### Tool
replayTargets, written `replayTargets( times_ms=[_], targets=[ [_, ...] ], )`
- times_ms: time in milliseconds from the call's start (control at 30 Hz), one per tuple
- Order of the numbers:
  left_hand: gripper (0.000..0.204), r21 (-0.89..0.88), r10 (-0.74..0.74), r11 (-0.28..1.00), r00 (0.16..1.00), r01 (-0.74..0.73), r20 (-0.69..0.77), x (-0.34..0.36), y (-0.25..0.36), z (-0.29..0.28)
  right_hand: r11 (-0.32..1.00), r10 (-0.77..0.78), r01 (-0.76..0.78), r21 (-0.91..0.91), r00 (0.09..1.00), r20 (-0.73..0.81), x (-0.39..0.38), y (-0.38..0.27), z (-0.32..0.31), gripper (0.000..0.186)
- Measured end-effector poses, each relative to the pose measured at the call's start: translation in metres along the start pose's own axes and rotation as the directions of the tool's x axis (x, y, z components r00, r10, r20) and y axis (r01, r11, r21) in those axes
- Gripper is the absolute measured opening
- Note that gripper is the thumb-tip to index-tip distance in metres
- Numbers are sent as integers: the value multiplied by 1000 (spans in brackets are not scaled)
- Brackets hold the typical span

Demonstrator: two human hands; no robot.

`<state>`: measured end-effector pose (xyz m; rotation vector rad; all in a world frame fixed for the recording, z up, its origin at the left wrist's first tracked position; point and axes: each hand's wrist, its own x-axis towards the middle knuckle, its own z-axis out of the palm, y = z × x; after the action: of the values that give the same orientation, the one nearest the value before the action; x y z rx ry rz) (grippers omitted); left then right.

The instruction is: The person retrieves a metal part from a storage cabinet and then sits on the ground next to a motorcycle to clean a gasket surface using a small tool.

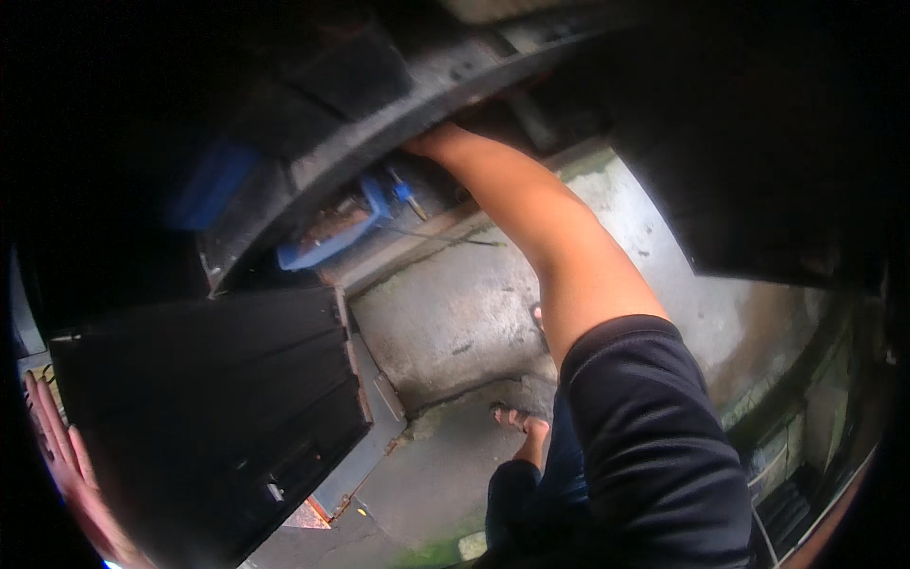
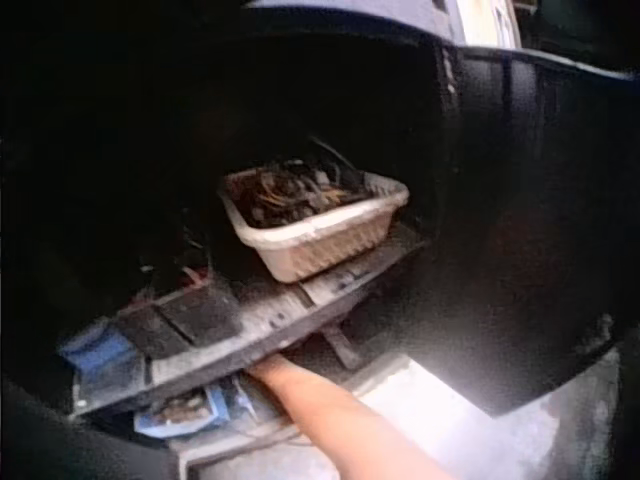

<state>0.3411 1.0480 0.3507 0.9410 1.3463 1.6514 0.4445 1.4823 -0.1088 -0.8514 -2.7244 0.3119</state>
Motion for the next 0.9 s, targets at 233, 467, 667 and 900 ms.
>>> replayTargets(
  times_ms=[233,467,667,900],
  targets=[
    [77,15,53,999,998,-52,-30,-6,4,10,999,-48,41,30,962,269,7,16,-12,32],
    [69,-3,111,994,993,-111,39,-2,-8,7,996,-72,47,74,923,378,-9,30,-30,32],
    [74,-30,116,993,993,-116,-11,0,-8,15,974,-121,34,225,917,380,-33,40,-59,33],
    [81,33,103,994,994,-101,-42,-3,-7,7,931,-167,27,364,919,357,-46,39,-81,33]
  ],
)
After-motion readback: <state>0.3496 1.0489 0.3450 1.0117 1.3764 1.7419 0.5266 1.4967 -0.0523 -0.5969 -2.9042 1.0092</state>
